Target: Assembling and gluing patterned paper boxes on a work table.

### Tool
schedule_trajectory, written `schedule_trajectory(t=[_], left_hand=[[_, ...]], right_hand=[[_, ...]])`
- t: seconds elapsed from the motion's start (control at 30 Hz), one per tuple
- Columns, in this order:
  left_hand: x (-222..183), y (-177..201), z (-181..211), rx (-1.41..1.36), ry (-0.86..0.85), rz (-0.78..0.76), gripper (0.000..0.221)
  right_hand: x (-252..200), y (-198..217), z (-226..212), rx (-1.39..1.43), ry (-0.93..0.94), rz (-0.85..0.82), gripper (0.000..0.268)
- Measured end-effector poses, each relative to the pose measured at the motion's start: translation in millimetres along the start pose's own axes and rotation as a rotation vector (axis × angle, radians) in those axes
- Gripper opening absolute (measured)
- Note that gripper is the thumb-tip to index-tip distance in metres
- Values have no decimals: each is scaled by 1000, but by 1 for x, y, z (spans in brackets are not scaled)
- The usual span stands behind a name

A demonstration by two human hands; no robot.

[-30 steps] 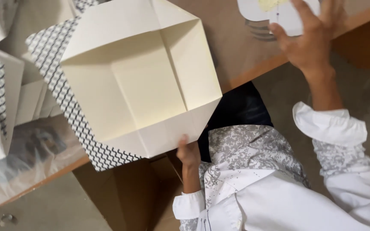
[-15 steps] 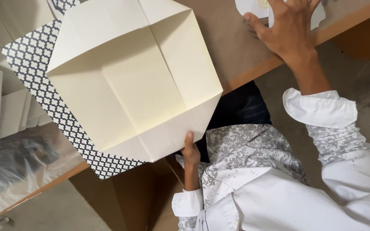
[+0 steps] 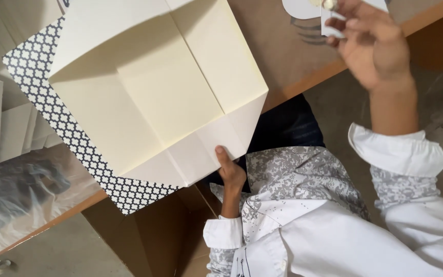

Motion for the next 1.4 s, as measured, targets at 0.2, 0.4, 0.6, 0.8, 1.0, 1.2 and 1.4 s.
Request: schedule_trajectory(t=[0.2,0.4,0.6,0.8,1.0,1.2,1.4], left_hand=[[-12,-37,50,-42,91,4,69],[-22,-65,98,-134,62,-64,66],[-24,-70,105,-188,6,-87,65],[-25,-70,103,-263,-45,-103,61],[-27,-71,104,-348,-63,-111,57],[-29,-72,109,-419,-75,-142,56],[-29,-75,109,-484,-58,-154,54]], right_hand=[[-47,-53,31,98,-49,14,43],[-72,-91,65,-247,86,24,47],[-69,-98,71,-243,216,-54,46],[-67,-96,73,-275,217,-75,45],[-68,-102,68,-531,114,60,45],[-80,-106,67,-951,407,-50,45],[-92,-109,65,-1038,471,-137,42]])
Point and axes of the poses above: each hand's wrist, its own x-axis towards the middle knuckle, its own y-axis out of the back of the hand, z = x × y, the point moved 1 cm from there along x, towards the middle knuckle, and after that the axes turned 7 degrees about y, right-handed, at the moved point
